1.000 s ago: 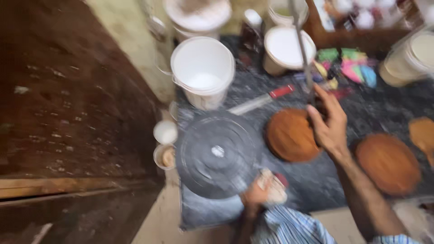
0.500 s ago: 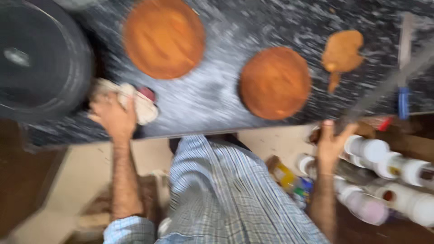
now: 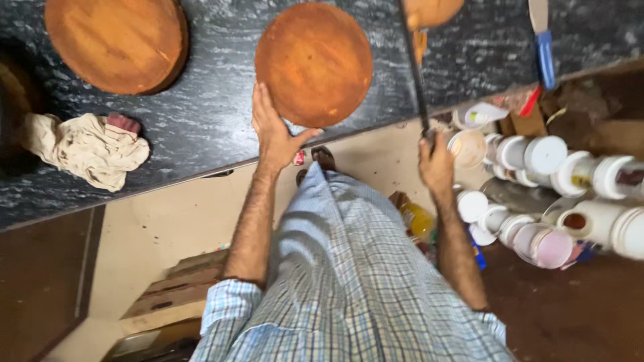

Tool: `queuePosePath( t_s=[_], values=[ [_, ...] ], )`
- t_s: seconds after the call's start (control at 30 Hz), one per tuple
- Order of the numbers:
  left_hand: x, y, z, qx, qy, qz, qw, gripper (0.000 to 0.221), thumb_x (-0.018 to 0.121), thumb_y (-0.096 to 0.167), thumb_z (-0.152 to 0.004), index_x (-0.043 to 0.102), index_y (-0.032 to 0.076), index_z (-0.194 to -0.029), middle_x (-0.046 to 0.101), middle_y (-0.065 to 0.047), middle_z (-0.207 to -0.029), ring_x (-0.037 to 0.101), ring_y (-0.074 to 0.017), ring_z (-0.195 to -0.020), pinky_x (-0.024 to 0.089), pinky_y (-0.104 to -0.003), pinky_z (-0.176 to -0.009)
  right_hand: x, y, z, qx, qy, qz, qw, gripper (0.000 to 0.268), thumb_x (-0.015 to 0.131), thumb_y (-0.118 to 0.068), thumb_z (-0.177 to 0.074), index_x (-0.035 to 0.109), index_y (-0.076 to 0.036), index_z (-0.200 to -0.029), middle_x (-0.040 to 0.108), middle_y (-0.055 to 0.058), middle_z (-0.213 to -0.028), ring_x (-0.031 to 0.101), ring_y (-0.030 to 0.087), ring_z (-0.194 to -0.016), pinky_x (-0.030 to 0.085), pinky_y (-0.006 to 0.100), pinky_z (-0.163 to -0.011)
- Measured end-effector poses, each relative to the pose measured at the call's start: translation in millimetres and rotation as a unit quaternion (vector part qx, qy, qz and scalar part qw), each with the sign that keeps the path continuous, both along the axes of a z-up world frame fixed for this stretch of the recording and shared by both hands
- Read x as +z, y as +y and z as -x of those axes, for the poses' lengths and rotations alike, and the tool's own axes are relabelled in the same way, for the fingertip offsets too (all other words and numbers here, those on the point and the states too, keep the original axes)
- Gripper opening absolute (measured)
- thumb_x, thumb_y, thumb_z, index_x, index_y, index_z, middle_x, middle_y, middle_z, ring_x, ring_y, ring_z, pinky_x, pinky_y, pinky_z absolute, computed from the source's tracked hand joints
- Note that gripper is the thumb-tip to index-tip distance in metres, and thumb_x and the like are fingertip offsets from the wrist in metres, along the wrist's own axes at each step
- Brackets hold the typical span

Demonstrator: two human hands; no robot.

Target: The person prepares round cake layers by trimming the edges and top with a long knife, then applying white frosting to the top of one layer with a spatula and placing another layer on top.

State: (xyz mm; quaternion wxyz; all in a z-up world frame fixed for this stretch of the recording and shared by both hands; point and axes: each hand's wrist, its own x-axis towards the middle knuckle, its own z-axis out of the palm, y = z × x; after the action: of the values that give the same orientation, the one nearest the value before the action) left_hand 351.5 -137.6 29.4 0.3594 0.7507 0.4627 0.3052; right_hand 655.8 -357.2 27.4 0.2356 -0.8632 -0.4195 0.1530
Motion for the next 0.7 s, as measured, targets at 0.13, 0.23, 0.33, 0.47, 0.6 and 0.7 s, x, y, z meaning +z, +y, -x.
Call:
queuePosePath(
  t_s=[0.13, 0.23, 0.33, 0.47, 0.6, 0.7],
  values=[
    [2.7, -4.3, -4.1, 0.010, 0.100, -0.045, 0.994, 0.148, 0.101, 0.054, -0.057, 0.009, -0.002, -0.159, 0.014, -0.032, -0.162, 0.020, -0.0480, -0.150, 0.022, -0.059, -0.119, 37.3, 5.5, 3.9, -0.061, 0.114, -0.014, 0.991, 0.024, 0.060, -0.023, -0.108, 0.058, -0.005, -0.123, 0.068, 0.012, -0.081, 0.067, 0.023, -0.067, 0.052, 0.039, -0.062],
    [-4.5, -9.3, -11.9, 0.051, 0.105, -0.081, 0.990, 0.140, 0.101, 0.051, -0.064, 0.013, 0.004, -0.163, 0.018, -0.028, -0.166, 0.024, -0.0444, -0.154, 0.028, -0.056, -0.123, 50.7, 5.8, 16.5, -0.070, 0.147, -0.047, 0.986, 0.023, 0.060, -0.019, -0.109, 0.055, -0.003, -0.124, 0.067, 0.009, -0.079, 0.063, 0.016, -0.064, 0.050, 0.034, -0.058],
    [-9.6, -10.9, -15.0, 0.080, 0.095, -0.055, 0.991, 0.137, 0.101, 0.048, -0.061, 0.019, 0.009, -0.163, 0.022, -0.025, -0.168, 0.029, -0.0413, -0.154, 0.032, -0.055, -0.124, 44.2, 11.0, 13.3, -0.057, 0.229, -0.032, 0.971, 0.017, 0.059, -0.016, -0.105, 0.054, -0.004, -0.115, 0.064, 0.006, -0.077, 0.060, 0.014, -0.058, 0.049, 0.032, -0.052],
    [-1.8, -9.6, -15.3, 0.116, 0.088, -0.023, 0.989, 0.142, 0.104, 0.050, -0.055, 0.020, 0.010, -0.162, 0.021, -0.026, -0.165, 0.027, -0.0426, -0.151, 0.030, -0.057, -0.122, 36.5, 8.3, 9.6, -0.012, 0.400, -0.120, 0.908, 0.015, 0.057, -0.015, -0.110, 0.046, -0.006, -0.111, 0.060, 0.005, -0.082, 0.056, 0.012, -0.060, 0.048, 0.030, -0.052],
    [32.9, 6.2, -22.1, 0.088, 0.058, -0.074, 0.992, 0.134, 0.097, 0.056, -0.062, 0.021, 0.006, -0.160, 0.012, -0.030, -0.164, 0.014, -0.0469, -0.152, 0.021, -0.060, -0.123, 46.4, 13.9, 2.0, -0.072, 0.538, -0.057, 0.838, 0.018, 0.047, -0.028, -0.109, 0.046, -0.011, -0.112, 0.053, 0.003, -0.073, 0.045, 0.011, -0.048, 0.037, 0.027, -0.038],
    [56.0, 25.3, -55.6, 0.069, 0.181, -0.150, 0.970, 0.103, 0.086, 0.066, -0.084, 0.037, 0.015, -0.160, 0.019, -0.018, -0.168, 0.012, -0.0410, -0.158, 0.017, -0.061, -0.128, 46.1, 26.1, 1.7, -0.046, 0.571, -0.071, 0.817, 0.023, 0.043, -0.032, -0.113, 0.048, -0.009, -0.112, 0.049, 0.004, -0.072, 0.044, 0.012, -0.047, 0.038, 0.028, -0.039]
  ],
)
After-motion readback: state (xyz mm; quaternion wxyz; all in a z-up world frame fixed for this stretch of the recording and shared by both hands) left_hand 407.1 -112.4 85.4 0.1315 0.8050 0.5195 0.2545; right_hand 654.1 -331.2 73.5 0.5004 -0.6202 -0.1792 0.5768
